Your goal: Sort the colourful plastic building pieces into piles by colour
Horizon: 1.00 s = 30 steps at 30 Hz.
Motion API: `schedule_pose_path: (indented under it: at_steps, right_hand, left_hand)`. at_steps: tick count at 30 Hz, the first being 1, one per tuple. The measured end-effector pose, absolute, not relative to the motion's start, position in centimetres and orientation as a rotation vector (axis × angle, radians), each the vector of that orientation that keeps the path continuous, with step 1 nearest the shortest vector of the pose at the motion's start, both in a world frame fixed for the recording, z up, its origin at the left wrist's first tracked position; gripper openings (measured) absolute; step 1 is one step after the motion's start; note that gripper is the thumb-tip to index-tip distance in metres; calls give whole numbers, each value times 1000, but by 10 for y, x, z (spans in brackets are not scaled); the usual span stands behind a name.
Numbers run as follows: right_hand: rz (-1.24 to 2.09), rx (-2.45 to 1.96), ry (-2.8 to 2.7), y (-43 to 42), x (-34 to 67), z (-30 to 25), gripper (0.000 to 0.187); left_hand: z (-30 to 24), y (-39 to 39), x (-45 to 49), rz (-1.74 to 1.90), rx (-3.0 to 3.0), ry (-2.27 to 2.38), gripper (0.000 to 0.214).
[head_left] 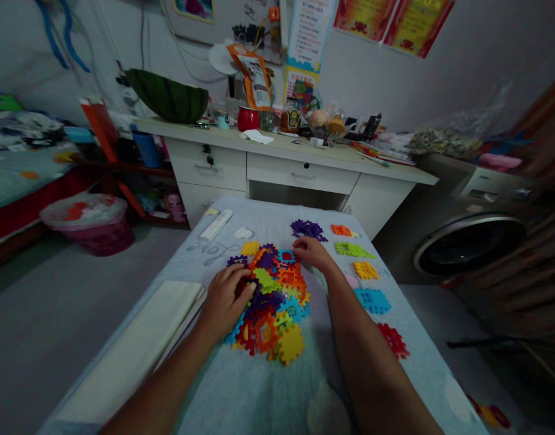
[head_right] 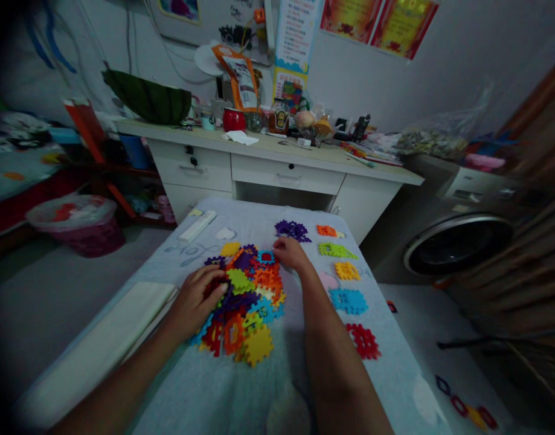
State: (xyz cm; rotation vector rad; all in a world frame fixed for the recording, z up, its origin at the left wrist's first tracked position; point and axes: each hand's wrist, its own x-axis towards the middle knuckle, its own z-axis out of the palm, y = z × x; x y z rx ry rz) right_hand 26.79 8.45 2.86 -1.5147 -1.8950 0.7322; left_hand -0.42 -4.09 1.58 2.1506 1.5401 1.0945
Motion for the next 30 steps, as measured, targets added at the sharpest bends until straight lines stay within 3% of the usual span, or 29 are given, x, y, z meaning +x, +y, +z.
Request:
schedule_pose_path:
  at_steps: [10,16,24,30]
  right_hand:
    - [706,-1485,-2082,78,261,33,22]
    - [701,-1552,-1939,79,260,38,12]
    - [810,-1423,-1762,72,279,74,17]
    - [714,-1541,-1812,44,335,95,15]
  left_hand:
    - [13,-37,-2,1057,2182,1557,33]
    - [13,-36,-2,1066,2184,1548,35]
    - [13,-36,-2,1108,2190,1547,33]
    - [12,-35,-2,1105,2228,1510,35]
